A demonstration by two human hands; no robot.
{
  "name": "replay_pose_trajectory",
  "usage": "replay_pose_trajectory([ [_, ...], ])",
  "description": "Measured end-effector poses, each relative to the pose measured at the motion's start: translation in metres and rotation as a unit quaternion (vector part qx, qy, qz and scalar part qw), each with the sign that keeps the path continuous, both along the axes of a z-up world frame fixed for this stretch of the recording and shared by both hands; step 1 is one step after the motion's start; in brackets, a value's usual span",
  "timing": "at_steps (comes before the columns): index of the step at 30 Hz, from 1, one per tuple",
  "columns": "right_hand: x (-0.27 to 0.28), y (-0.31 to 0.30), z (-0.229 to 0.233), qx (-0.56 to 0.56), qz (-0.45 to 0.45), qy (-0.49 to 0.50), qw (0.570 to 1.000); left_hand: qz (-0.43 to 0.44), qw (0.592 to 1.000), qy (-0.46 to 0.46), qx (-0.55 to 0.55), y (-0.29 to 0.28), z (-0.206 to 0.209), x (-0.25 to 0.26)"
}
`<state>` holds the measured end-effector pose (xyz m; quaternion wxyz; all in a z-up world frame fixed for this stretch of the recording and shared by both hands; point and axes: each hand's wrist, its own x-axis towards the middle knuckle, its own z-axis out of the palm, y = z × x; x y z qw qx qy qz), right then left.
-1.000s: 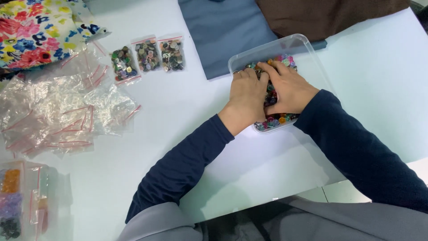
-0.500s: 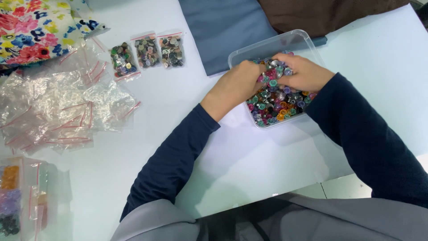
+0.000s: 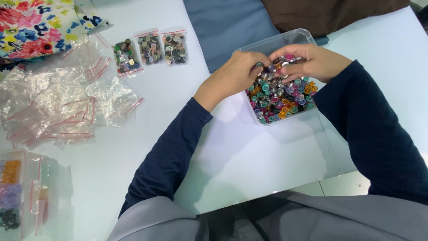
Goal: Sorting small colorful buttons and placing them into plastic zip-lock bags
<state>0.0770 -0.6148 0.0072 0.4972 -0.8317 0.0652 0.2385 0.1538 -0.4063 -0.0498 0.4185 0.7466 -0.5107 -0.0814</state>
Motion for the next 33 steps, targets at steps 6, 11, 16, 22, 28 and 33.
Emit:
replay_pose_trajectory([
  [6, -0.002, 0.005, 0.011, -0.038, -0.004, -0.01, 0.999, 0.009, 0.999, -0.03, 0.008, -0.004, -0.012, 0.003],
  [11, -0.005, 0.006, 0.01, -0.167, 0.043, -0.031, 0.984, 0.069, 0.984, -0.149, 0.07, -0.01, -0.019, -0.016],
  [16, -0.001, 0.006, -0.024, -0.284, 0.114, -0.078, 0.949, 0.213, 0.878, -0.369, 0.217, -0.018, -0.023, -0.036],
  [22, -0.004, 0.021, -0.049, -0.32, 0.093, -0.137, 0.933, 0.209, 0.882, -0.291, 0.305, -0.023, -0.019, -0.041],
  [28, 0.005, 0.01, -0.061, -0.336, 0.123, -0.143, 0.923, 0.215, 0.886, -0.283, 0.299, -0.019, -0.011, -0.045],
  [33, 0.008, -0.006, -0.064, -0.311, 0.094, -0.247, 0.913, 0.189, 0.95, -0.232, 0.092, -0.007, 0.015, -0.042],
])
